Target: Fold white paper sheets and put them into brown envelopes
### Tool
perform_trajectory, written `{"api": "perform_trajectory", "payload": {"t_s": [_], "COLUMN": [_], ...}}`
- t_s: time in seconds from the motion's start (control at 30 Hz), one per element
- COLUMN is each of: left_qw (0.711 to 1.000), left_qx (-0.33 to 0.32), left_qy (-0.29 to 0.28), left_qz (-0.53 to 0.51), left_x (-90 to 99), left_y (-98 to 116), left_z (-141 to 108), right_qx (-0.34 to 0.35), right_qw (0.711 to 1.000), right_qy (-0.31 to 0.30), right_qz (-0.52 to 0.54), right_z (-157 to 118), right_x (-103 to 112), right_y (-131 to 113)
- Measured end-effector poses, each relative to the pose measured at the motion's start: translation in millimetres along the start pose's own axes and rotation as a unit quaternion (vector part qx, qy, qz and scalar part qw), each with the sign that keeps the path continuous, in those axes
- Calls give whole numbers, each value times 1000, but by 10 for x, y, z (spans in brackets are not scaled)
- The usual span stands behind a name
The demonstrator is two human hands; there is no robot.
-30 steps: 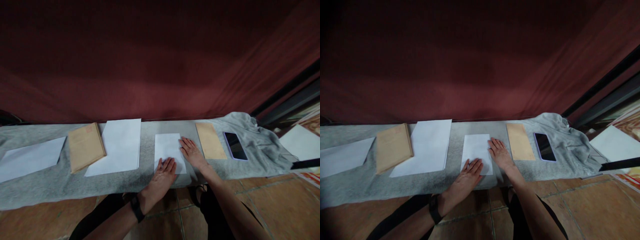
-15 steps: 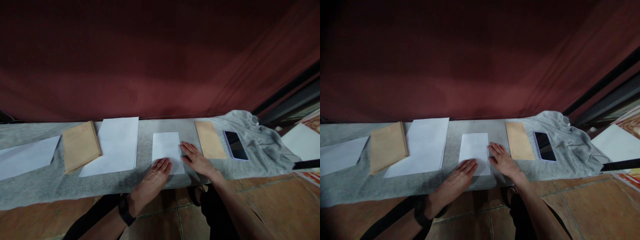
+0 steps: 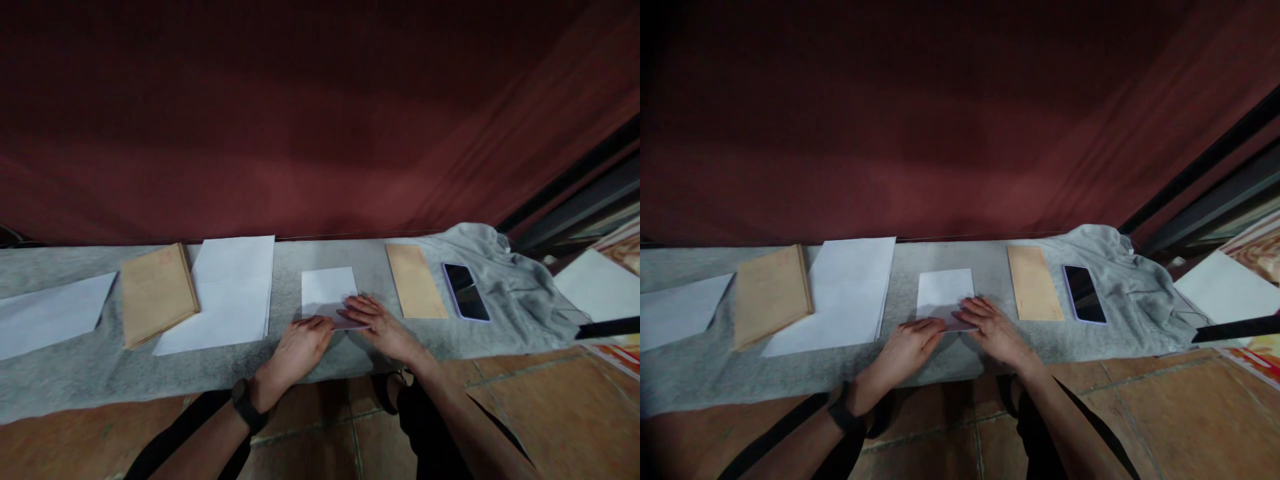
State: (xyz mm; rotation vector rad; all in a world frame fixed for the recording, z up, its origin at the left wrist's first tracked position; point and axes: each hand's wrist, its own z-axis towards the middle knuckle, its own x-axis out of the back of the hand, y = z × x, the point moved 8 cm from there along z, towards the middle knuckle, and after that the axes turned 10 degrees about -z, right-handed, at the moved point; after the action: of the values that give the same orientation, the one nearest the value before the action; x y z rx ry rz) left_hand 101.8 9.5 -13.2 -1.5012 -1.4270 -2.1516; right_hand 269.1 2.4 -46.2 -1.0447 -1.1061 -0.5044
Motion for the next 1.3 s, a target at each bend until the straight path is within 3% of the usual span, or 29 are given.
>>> {"api": "perform_trajectory", "payload": {"t_s": [0.1,0.27,0.37,0.53,0.67,0.87,1.07,1.3], "left_qw": [994,955,959,976,963,938,913,903], "left_qx": [9,57,73,32,94,157,183,179], "left_qy": [6,-18,-12,-24,-16,44,84,97], "left_qz": [-105,-292,-275,-216,-253,-304,-355,-378], "left_x": [110,197,216,204,202,201,127,57], "left_y": [-103,-505,-641,-562,-640,-783,-927,-936], "left_z": [22,61,75,76,77,158,211,238], "right_qx": [6,-7,-18,-19,-55,-181,-212,-232], "right_qw": [999,993,991,990,984,969,952,950], "right_qy": [-18,-25,-39,-27,-10,43,67,61], "right_qz": [41,117,126,134,168,164,209,199], "right_z": [21,28,36,71,93,109,168,168], "right_x": [-6,117,136,169,172,33,-59,-17], "right_y": [-49,-1,-2,-44,23,383,525,487]}}
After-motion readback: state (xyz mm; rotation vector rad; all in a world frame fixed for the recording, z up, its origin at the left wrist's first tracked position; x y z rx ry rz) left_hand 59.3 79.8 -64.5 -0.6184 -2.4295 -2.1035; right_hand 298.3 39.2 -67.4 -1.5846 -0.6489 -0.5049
